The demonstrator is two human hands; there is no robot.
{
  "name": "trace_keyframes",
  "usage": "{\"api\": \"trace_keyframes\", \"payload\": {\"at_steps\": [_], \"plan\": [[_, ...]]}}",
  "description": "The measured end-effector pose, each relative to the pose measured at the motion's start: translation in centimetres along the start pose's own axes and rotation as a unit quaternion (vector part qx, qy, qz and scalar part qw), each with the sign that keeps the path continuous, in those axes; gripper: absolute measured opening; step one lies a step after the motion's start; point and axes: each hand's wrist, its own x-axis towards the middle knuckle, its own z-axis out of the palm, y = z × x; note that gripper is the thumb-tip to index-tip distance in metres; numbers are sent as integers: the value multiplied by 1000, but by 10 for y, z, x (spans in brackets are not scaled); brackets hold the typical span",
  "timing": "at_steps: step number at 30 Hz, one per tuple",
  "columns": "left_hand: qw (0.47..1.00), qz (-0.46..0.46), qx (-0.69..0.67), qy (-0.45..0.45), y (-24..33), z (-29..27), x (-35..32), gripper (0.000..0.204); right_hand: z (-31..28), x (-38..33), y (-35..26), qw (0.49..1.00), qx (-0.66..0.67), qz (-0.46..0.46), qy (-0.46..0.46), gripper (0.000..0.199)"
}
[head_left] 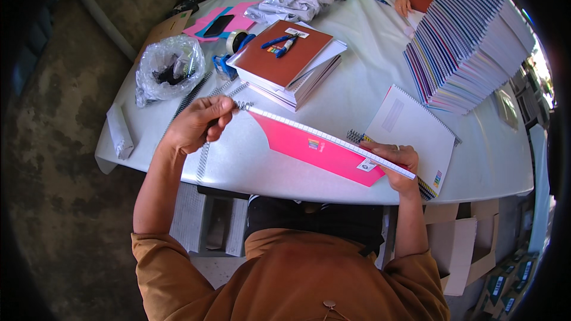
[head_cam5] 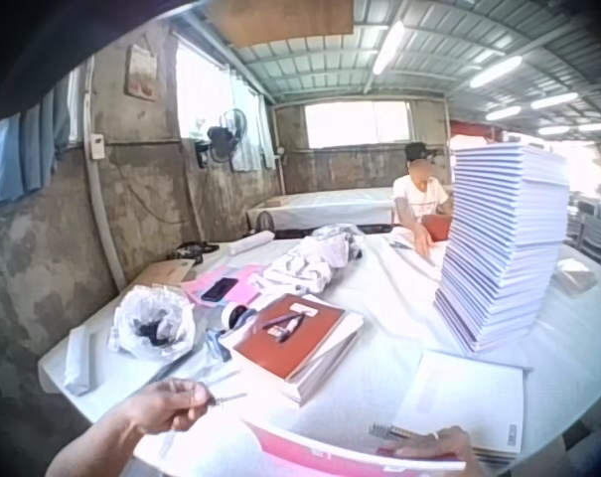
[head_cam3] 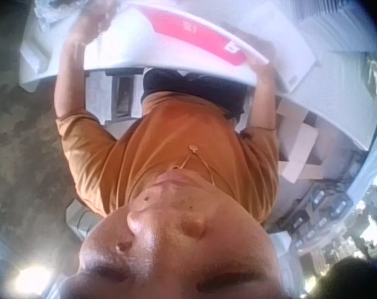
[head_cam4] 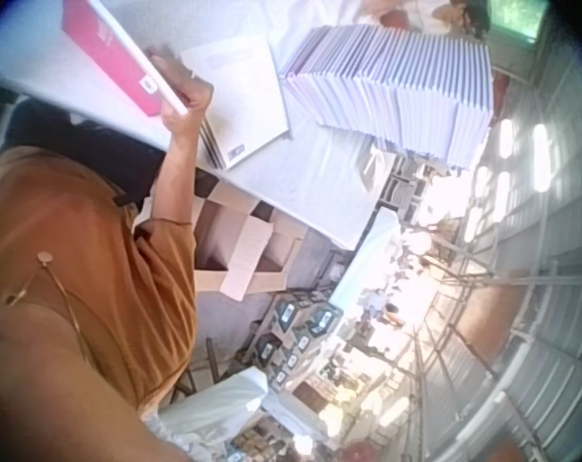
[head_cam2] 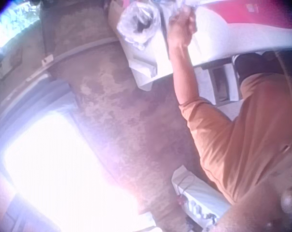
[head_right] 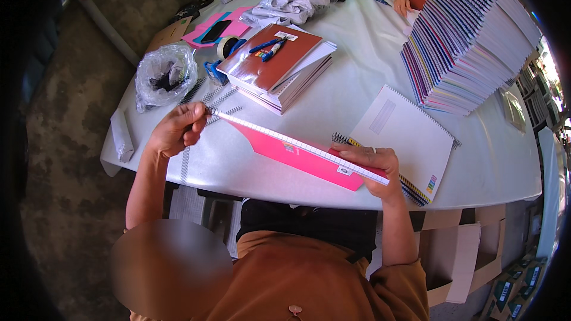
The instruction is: The person trims the end of a spiral coil with pliers, stacks a notebook onto a pile, and then places the stack into a cardboard box. The person then picks up several notebooks one by one, manually threads a spiral coil through the punched holes by rotating it, and crimps the ends by hand to secure them.
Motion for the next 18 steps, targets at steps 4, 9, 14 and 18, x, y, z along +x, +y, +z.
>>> {"api": "trace_keyframes", "payload": {"at_steps": [4, 9, 14, 18], "plan": [[867, 300, 387, 89, 5, 7, -6, 22, -1, 1, -15, 987, -118, 105, -7, 20], [828, 208, 521, 4, 31, 31, -13, 22, 3, -8, -4, 985, -36, 143, 86, 16], [674, 273, 681, 83, 41, 47, -12, 33, 9, -18, -2, 983, 14, 159, 85, 15], [730, 233, 642, -16, 57, 42, -14, 31, 11, -20, 0, 977, 16, 192, 86, 16]]}}
